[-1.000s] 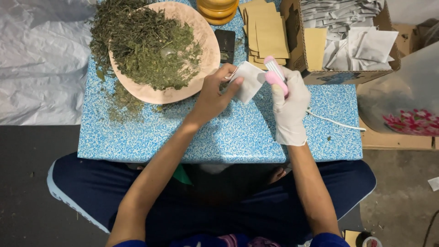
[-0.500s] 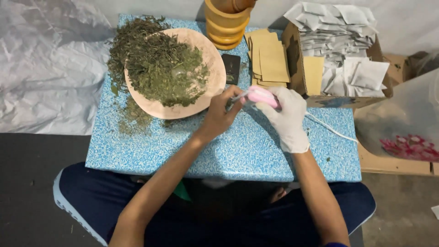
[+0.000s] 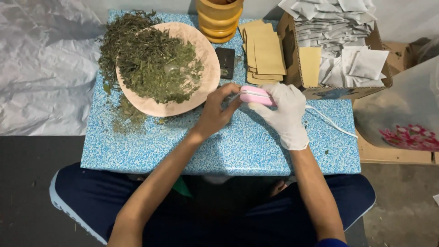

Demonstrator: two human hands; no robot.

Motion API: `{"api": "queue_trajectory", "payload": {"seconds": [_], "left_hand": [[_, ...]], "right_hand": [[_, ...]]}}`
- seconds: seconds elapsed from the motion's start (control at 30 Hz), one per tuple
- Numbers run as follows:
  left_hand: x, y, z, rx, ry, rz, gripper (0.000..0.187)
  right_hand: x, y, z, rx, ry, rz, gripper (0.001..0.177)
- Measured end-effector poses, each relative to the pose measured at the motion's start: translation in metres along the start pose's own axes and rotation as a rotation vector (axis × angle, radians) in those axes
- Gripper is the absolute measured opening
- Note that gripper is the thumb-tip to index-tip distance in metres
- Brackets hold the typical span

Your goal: Sealing pre-filled tea bags using a handheld heat sealer at a production table.

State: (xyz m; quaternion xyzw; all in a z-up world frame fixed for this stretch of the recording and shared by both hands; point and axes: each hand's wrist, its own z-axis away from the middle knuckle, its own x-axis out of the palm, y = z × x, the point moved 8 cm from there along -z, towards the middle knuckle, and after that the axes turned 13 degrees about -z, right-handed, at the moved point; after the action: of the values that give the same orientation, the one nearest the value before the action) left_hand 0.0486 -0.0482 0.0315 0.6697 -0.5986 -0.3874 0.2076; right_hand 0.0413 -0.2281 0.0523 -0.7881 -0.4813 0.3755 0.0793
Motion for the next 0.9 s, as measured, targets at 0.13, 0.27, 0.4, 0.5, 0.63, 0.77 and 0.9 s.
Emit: {"api": "queue_trajectory", "payload": {"seconds": [0.13,0.27,0.4,0.5,0.63,0.77,0.9], "left_hand": [[0.002,-0.005,0.002,0.027,0.023,0.001,0.004],[0.002,-0.01,0.005,0.032,0.018,0.016,0.003],[0.001,-0.01,0.004,0.082,0.034,0.003,0.003],[0.001,-0.01,0.002,0.078,0.026,0.01,0.003],[-0.006,0.0,-0.001,0.104,0.026,0.008,0.005],[-0.011,0.007,0.001,0.098,-0.047,-0.025,0.015],[-0.011,0.015,-0.001,0.082,-0.154,-0.071,0.035]], "right_hand": [[-0.004,-0.008,-0.004,-0.026,-0.001,-0.017,0.048],[-0.007,-0.017,-0.006,-0.068,0.01,-0.019,0.047],[-0.008,-0.018,-0.007,-0.108,0.016,-0.02,0.047],[-0.008,-0.017,-0.007,-0.134,0.019,0.01,0.048],[-0.007,-0.018,-0.003,-0.155,0.038,0.044,0.047],[-0.006,-0.023,-0.002,-0.197,0.043,0.073,0.046],[-0.003,-0.031,-0.005,-0.237,0.021,0.084,0.047]]}}
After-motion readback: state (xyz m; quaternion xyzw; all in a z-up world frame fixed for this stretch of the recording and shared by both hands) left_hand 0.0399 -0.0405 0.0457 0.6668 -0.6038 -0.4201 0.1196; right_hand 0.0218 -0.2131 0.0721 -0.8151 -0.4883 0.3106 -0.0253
